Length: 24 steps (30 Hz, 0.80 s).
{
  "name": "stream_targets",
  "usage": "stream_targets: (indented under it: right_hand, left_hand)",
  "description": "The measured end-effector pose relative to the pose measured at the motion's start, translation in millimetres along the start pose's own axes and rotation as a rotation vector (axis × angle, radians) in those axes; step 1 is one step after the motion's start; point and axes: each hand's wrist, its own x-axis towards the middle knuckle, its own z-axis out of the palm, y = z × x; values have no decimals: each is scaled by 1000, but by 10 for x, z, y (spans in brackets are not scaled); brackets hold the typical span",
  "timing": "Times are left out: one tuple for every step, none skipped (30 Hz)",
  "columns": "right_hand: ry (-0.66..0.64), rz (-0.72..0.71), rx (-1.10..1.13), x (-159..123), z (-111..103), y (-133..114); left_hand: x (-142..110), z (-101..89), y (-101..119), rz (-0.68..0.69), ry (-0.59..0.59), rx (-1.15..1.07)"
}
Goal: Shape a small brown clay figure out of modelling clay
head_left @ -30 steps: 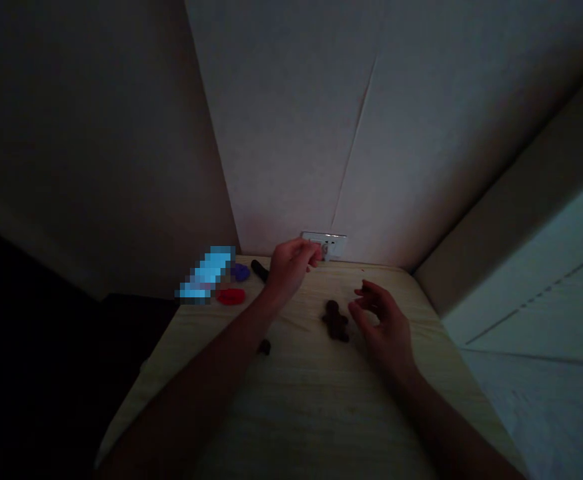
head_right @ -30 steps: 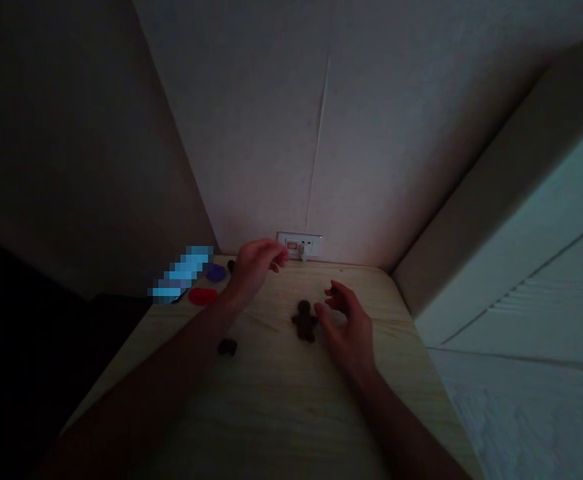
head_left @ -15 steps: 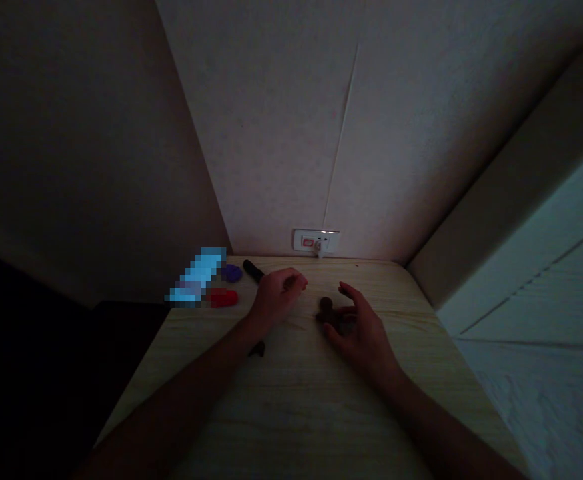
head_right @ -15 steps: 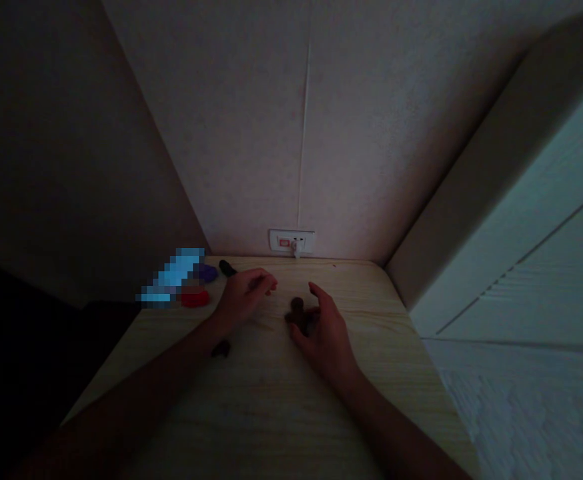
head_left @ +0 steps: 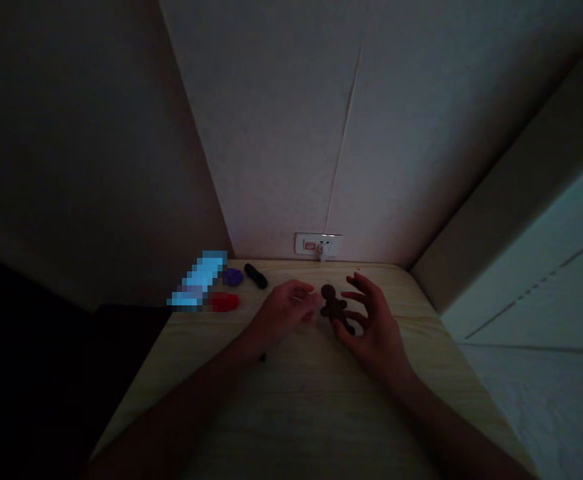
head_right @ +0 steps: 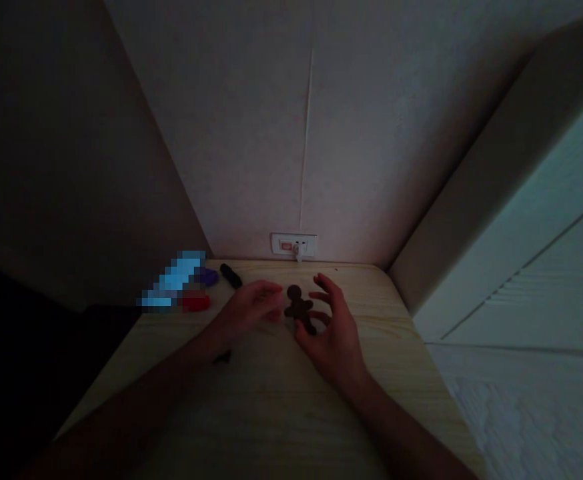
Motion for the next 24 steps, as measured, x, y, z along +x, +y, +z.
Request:
stream_targets:
  right_hand:
    - [-15,-25,-1,15,1,-39]
    - [-37,-49,-5,27,7,-73]
    - [-65,-73,-12,36,17,-99]
    - [-94,-97,-23,42,31,-119]
    - [-122,-120,-38,46,45,-131]
    - [-146,-144,-56,50,57,-139]
    - [-164,-172,-72,53,63,-142]
    - [-170,-202,-82,55,61,-141]
    - [-163,-231,-82,56,49,-138]
    - [-136,-254,-70,55,28,-130]
    - [-90,-265,-53,49,-2,-117]
    - [-29,-262,-40,37,-37,-98]
    - [33,-245,-37,20,-73,-72]
    - [82,-217,-50,-2,-106,-40]
    - [111,-187,-71,-28,-132,-3]
    - [116,-161,-95,-56,-150,36]
    - [104,-141,-113,-83,-157,75]
    - [85,-128,-117,-107,-155,110]
    - [67,-116,-107,-127,-144,141]
    - [57,-104,-88,-143,-129,166]
    - [53,-92,-67,-154,-112,184]
    - [50,-82,-48,-162,-97,196]
    - [44,-78,-34,-169,-85,203]
    - [31,-78,-29,-175,-79,206]
  left_hand:
    - [-47,28,21,-25,-50,-31]
    - [-94,56,42,-47,-96,-70]
    - [-137,82,61,-67,-127,-124]
    - [-175,105,77,-82,-138,-185]
    - [-206,123,89,-94,-137,-242]
    - [-229,136,94,-103,-121,-295]
    - [-244,144,94,-109,-94,-341]
    - [-253,146,88,-108,-62,-375]
    - [-256,145,76,-102,-30,-397]
    - [-255,141,60,-93,3,-422]
    - [-253,134,43,-84,37,-452]
    - [-250,125,26,-75,67,-478]
    - [-249,117,11,-67,89,-496]
    - [-248,108,-1,-62,106,-519]
    - [-249,102,-10,-59,117,-548]
    - [-249,97,-14,-57,120,-582]
    - [-250,95,-16,-55,119,-619]
    - [-249,95,-17,-51,115,-657]
    - [-247,98,-18,-49,110,-691]
    - [-244,103,-20,-50,108,-717]
    - [-240,110,-25,-54,108,-732]
    - [-237,117,-32,-60,109,-741]
    - [-234,124,-41,-65,112,-748]
    - [-232,131,-50,-70,114,-752]
